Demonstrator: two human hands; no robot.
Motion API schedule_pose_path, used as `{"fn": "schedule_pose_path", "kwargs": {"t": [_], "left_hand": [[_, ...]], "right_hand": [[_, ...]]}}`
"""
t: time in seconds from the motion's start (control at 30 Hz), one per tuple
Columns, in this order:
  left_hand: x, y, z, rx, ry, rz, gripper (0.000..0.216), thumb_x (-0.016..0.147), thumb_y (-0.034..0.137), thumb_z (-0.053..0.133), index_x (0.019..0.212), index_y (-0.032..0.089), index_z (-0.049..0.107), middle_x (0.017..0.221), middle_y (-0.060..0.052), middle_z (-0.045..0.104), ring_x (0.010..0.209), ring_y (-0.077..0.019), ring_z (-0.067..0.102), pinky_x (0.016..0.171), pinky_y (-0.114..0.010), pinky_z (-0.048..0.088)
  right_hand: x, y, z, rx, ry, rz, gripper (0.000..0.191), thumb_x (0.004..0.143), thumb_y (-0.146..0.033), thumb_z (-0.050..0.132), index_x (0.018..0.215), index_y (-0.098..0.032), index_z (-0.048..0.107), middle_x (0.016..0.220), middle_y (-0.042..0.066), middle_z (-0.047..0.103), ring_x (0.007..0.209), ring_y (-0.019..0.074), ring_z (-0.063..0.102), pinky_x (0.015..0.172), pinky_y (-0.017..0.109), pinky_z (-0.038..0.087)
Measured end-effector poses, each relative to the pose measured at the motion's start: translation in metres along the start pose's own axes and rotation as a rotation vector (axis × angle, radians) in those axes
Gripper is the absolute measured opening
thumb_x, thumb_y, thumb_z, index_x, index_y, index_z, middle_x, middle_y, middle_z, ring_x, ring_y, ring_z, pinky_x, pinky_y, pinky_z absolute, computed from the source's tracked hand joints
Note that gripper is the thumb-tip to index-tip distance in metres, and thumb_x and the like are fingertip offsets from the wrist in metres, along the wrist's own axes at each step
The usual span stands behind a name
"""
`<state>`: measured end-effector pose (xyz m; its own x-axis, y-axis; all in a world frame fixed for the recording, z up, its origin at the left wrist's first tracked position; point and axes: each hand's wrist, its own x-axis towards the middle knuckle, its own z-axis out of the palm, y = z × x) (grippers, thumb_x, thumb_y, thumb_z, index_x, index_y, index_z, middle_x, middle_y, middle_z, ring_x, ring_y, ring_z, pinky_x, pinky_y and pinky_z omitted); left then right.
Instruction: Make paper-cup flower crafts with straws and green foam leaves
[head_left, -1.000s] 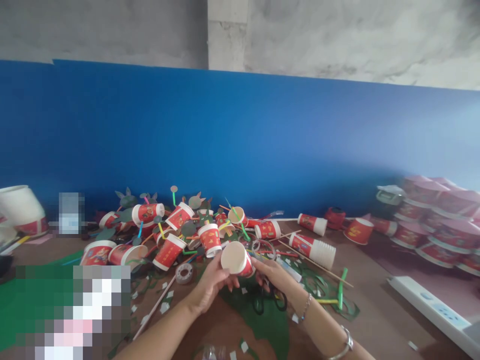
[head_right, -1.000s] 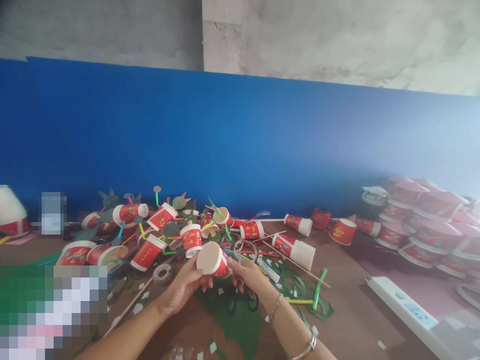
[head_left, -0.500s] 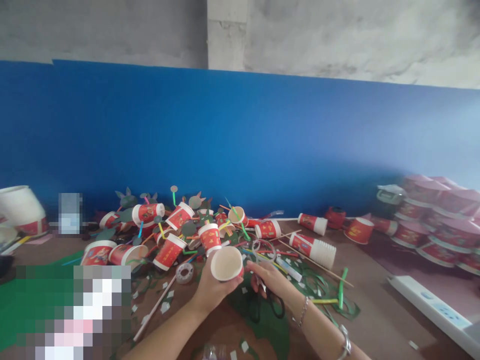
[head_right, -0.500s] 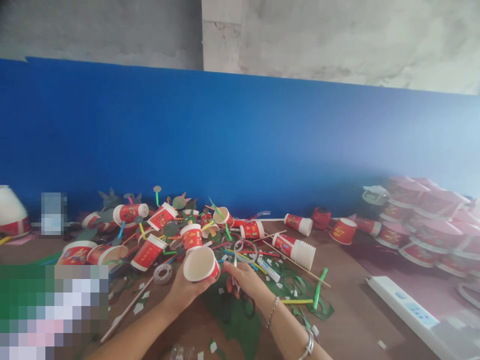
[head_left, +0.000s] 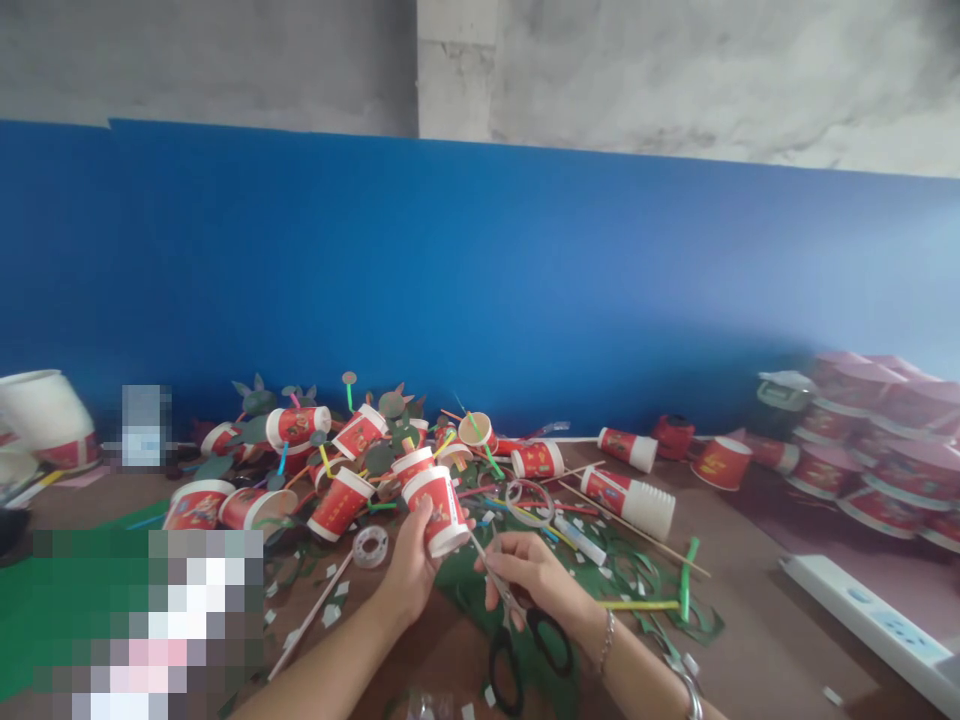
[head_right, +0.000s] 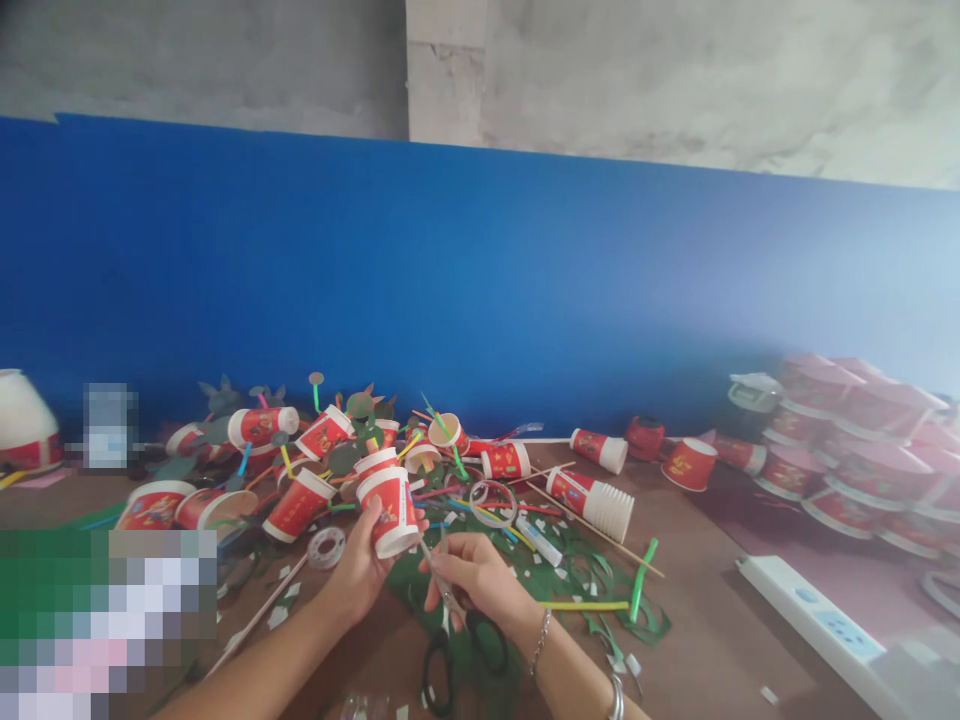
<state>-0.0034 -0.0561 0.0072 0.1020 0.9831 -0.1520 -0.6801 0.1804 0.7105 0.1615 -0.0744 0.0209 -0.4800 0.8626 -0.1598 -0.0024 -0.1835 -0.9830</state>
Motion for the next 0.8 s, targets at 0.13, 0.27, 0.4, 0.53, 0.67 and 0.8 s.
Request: {"fn": "schedule_pose_path", "kwargs": {"t": [0.13,0.27,0.4,0.53,0.67,0.8], "left_hand": [[-0.002,0.002,0.006,-0.038,0.029,-0.018,0.044,0.071,0.051,0.068,0.089,0.011,0.062,0.075,-0.008,0.071,0.069,-0.0221,0.068,0.061,-0.029,0.053],[-0.008,0.002,0.010,0.014,0.014,-0.055,0.047,0.071,0.057,0.065,0.084,0.011,0.061,0.068,-0.008,0.069,0.057,-0.0200,0.065,0.045,-0.025,0.046],[-0.009,0.000,0.010,0.017,0.018,-0.056,0.048,0.069,0.058,0.065,0.083,0.012,0.060,0.065,-0.006,0.068,0.055,-0.0182,0.063,0.044,-0.024,0.044],[-0.008,-0.001,0.010,0.036,0.018,-0.031,0.047,0.069,0.058,0.066,0.082,0.013,0.060,0.066,-0.005,0.067,0.056,-0.0178,0.063,0.050,-0.025,0.046],[-0.009,-0.001,0.011,0.054,0.020,-0.017,0.048,0.066,0.058,0.068,0.083,0.013,0.059,0.067,-0.004,0.066,0.058,-0.0188,0.064,0.055,-0.028,0.048],[-0.009,-0.003,0.012,0.038,0.013,0.024,0.045,0.066,0.056,0.069,0.079,0.015,0.058,0.064,-0.002,0.065,0.062,-0.0186,0.064,0.059,-0.027,0.048]], "right_hand": [[0.000,0.005,0.012,-0.022,-0.016,-0.020,0.046,0.070,-0.057,0.063,0.077,-0.012,0.057,0.057,0.002,0.066,0.031,0.0049,0.046,0.031,0.016,0.023],[0.004,0.012,0.019,-0.019,0.006,-0.022,0.048,0.071,-0.060,0.060,0.077,-0.013,0.055,0.055,0.000,0.065,0.030,0.0044,0.044,0.031,0.016,0.025],[0.005,0.013,0.020,0.008,0.003,-0.028,0.047,0.072,-0.059,0.060,0.077,-0.013,0.055,0.053,0.000,0.064,0.028,0.0041,0.043,0.030,0.016,0.024],[0.005,0.011,0.017,0.076,-0.019,0.002,0.046,0.070,-0.057,0.063,0.078,-0.012,0.056,0.052,-0.001,0.063,0.028,0.0043,0.043,0.029,0.016,0.025],[0.007,0.010,0.016,0.135,-0.031,0.073,0.050,0.064,-0.059,0.066,0.078,-0.012,0.057,0.048,-0.003,0.059,0.025,0.0035,0.038,0.027,0.016,0.022],[0.004,0.010,0.022,-0.036,0.079,-0.015,0.048,0.070,-0.061,0.059,0.074,-0.014,0.054,0.050,-0.002,0.060,0.028,0.0041,0.040,0.029,0.016,0.026]]}}
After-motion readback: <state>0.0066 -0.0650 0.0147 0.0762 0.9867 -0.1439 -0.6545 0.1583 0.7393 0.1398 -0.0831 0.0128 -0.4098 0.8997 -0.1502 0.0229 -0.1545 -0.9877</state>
